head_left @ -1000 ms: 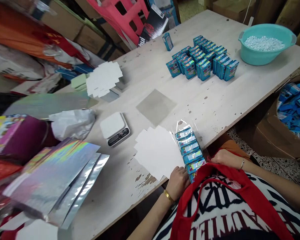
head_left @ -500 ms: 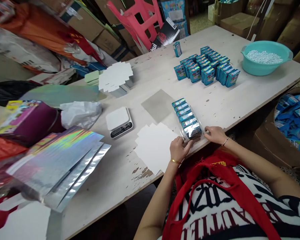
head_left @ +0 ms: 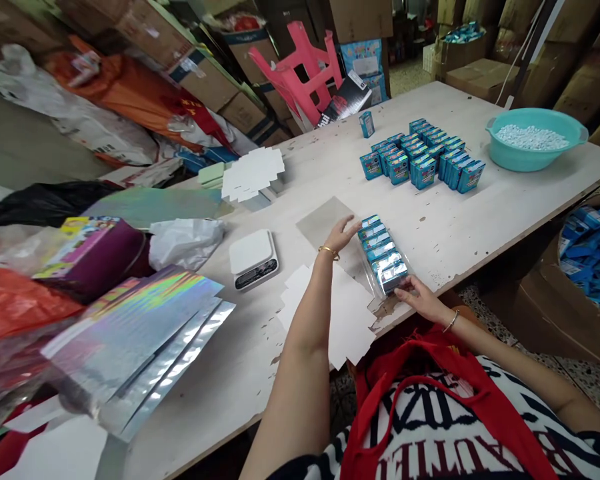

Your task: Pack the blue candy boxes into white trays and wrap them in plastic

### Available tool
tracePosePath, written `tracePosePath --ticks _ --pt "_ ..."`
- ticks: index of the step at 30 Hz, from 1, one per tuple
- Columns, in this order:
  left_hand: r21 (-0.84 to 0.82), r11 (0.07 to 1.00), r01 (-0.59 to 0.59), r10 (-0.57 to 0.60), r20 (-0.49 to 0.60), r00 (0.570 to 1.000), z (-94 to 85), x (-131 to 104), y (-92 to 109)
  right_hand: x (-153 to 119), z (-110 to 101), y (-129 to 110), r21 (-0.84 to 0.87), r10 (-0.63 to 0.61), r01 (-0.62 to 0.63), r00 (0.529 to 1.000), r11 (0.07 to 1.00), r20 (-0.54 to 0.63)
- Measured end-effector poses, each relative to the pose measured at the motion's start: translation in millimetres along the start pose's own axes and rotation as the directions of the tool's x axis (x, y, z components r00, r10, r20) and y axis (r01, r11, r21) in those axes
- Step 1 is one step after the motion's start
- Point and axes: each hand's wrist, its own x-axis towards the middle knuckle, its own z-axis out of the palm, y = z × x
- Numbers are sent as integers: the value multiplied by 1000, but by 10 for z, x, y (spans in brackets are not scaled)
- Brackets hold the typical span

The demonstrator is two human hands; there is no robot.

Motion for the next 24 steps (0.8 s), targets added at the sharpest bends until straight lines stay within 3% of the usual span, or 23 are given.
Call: tracePosePath --ticks 2,4,7,9,11,14,17,24 --pt "-51 997 65 -62 60 996 43 132 -12 114 -114 -10 24 7 -5 998 1000 -62" --pt "-55 995 78 -76 26 997 96 26 -46 251 -377 -24 45 30 -25 992 999 -124" --pt "-99 988 118 -121 -26 992 174 -465 -96 494 -939 -52 125 97 -70 969 990 -228" --pt "-227 957 182 -181 24 983 246 -868 -113 640 -1282 -61 211 155 -102 955 972 -253" --pt "-382 886 264 -247 94 965 344 -1206 -130 723 -1496 -50 231 184 -117 937 966 -296" --pt "-477 831 285 -275 92 957 501 -1476 -168 689 -1549 21 196 246 -185 899 963 -361" --pt "-395 892 219 -180 135 974 565 -1504 -190 524 -1444 141 218 339 -280 887 935 -315" --pt "-296 928 225 -104 374 921 319 -1341 -165 230 -1358 292 170 257 -222 942 960 -217"
